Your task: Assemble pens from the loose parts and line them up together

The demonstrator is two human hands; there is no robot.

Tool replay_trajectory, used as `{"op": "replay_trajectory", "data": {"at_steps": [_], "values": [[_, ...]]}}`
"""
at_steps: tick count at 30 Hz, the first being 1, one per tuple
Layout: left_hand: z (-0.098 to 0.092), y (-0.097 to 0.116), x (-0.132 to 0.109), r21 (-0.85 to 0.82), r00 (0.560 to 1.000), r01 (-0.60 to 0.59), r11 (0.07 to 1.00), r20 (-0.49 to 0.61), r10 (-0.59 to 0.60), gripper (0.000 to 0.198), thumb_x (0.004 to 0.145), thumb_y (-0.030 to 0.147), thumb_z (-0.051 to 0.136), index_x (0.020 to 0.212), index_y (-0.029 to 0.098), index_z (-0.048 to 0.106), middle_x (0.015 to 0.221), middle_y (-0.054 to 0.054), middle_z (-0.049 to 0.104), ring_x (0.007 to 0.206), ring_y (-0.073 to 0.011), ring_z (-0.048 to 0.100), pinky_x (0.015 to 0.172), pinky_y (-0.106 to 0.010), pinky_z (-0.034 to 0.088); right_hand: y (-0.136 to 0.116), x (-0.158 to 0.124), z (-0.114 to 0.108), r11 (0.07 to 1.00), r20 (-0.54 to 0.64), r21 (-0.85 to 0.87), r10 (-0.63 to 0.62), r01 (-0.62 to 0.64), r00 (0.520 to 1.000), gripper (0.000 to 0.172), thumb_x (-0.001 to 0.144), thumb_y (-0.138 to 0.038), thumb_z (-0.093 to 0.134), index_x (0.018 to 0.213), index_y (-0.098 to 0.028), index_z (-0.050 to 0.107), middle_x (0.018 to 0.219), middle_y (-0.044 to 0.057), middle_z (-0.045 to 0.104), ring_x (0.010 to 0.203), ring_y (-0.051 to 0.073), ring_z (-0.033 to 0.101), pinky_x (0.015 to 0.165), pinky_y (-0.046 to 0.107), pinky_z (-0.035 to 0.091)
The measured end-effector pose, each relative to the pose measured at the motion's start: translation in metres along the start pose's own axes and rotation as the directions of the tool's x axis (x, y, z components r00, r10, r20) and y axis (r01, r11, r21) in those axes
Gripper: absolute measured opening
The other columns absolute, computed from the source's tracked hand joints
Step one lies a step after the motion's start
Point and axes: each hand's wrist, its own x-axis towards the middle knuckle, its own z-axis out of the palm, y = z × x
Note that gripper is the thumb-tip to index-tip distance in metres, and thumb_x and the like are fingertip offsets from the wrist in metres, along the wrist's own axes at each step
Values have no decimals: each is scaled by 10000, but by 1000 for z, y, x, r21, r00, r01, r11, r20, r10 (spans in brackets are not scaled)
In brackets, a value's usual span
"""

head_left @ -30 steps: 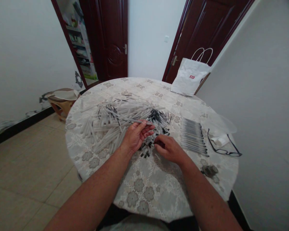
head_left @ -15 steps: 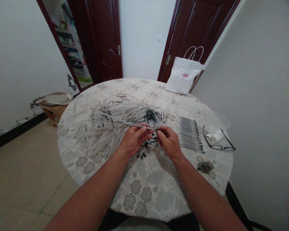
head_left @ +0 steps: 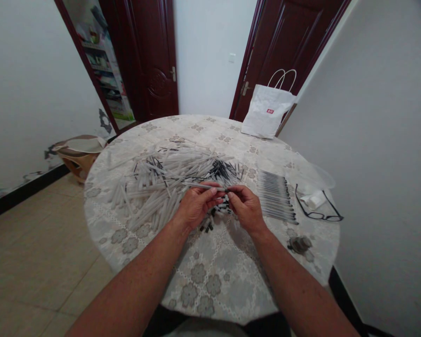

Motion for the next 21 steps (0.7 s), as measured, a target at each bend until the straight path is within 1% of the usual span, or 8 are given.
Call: {"op": "replay_trajectory", "data": {"at_steps": [4, 10, 13, 15, 17, 19, 21], "values": [[0, 0, 0, 16, 1000, 1, 1000, -8, 0, 274, 754, 215, 833, 988, 122, 727, 896, -108, 777, 875, -210, 753, 812, -319, 610, -1, -1, -1, 1000, -1, -12, -2, 2, 1000, 261, 871, -410, 707, 1032, -206, 690, 712, -14, 633, 543, 107, 502, 498, 228, 412], [2, 0, -1, 34, 1000, 11, 999, 3, -11, 285, 750, 237, 842, 985, 123, 729, 906, -115, 779, 867, -210, 751, 802, -315, 609, -1, -1, -1, 997, -6, -78, -19, 19, 1000, 270, 856, -414, 728, 1022, -204, 692, 767, -1, 665, 578, 119, 517, 526, 240, 415], [0, 0, -1, 67, 1000, 7, 998, -6, -7, 294, 758, 263, 839, 994, 122, 735, 917, -114, 775, 860, -209, 744, 782, -322, 611, -2, -2, -2, 986, 5, -155, -55, 56, 998, 259, 889, -422, 693, 1032, -206, 681, 818, 10, 674, 633, 134, 549, 575, 253, 438], [0, -1, -1, 94, 1000, 6, 996, -8, -6, 304, 755, 274, 842, 1000, 125, 741, 922, -110, 771, 855, -205, 738, 779, -327, 611, -4, -2, -4, 965, 21, -243, -92, 95, 996, 241, 922, -427, 650, 1018, -208, 667, 800, 3, 656, 660, 143, 556, 612, 262, 443], [-1, -3, -1, 121, 1000, 12, 993, 9, -14, 314, 745, 277, 851, 1000, 126, 747, 936, -109, 770, 853, -202, 734, 781, -328, 608, -7, -3, -5, 930, 57, -341, -125, 137, 990, 244, 971, -436, 572, 924, -208, 645, 740, -7, 615, 668, 148, 542, 630, 267, 425], [-2, -4, 0, 146, 999, 17, 989, 32, -22, 324, 741, 284, 855, 1004, 127, 749, 961, -109, 770, 846, -201, 732, 778, -330, 605, -8, -4, -6, 900, 103, -404, -133, 164, 986, 347, 1016, -445, 478, 786, -210, 586, 678, -13, 559, 653, 150, 512, 619, 272, 394], [-2, -5, 0, 165, 999, 17, 986, 38, -24, 327, 741, 295, 855, 1002, 128, 750, 965, -107, 769, 824, -196, 729, 769, -333, 604, -7, -4, -7, 899, 126, -407, -121, 163, 985, 431, 1043, -456, 400, 707, -214, 523, 641, -15, 516, 627, 150, 485, 599, 278, 370]]}}
